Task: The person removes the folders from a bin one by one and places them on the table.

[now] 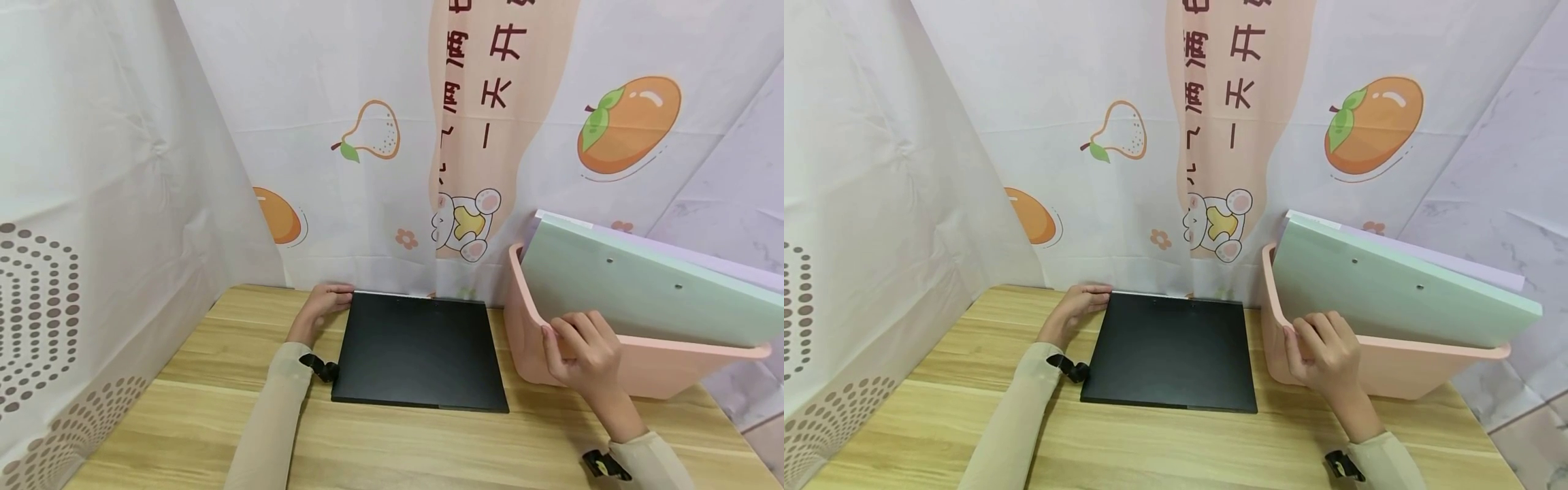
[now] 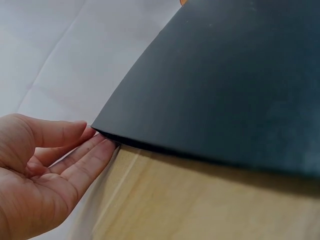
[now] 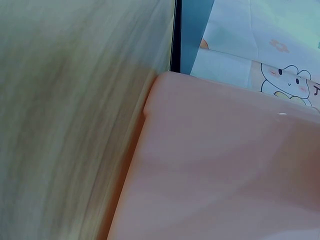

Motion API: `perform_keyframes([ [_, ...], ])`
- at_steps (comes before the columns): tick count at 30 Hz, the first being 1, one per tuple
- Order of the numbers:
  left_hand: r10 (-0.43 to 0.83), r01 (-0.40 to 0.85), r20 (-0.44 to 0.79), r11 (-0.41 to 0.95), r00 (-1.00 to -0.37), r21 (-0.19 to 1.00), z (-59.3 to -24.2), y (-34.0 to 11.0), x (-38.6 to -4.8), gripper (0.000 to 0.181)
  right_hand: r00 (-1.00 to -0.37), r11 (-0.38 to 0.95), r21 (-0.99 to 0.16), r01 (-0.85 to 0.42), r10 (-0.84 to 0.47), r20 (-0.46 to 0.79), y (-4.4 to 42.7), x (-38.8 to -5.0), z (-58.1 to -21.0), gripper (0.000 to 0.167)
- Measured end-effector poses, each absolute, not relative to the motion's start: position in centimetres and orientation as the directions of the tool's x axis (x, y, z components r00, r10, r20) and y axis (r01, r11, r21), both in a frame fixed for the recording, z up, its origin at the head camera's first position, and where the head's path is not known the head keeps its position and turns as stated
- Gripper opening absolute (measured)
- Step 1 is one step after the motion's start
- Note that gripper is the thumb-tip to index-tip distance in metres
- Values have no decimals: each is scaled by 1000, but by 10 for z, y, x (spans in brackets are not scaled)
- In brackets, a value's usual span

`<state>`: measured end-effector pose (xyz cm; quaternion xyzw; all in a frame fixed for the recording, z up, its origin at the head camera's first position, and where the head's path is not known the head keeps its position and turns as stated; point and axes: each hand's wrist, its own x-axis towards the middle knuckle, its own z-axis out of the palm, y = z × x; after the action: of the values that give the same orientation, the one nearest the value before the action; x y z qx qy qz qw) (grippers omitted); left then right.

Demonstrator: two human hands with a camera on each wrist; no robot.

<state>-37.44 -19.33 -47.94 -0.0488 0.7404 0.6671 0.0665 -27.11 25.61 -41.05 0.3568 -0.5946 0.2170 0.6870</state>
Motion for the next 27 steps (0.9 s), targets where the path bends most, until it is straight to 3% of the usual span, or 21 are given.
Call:
perform_keyframes([
  [27,-16,-228,-228,25,-974,973,-471,-195,-379,45,199,657,234,-717,-129,972,257,-271,-411,43],
])
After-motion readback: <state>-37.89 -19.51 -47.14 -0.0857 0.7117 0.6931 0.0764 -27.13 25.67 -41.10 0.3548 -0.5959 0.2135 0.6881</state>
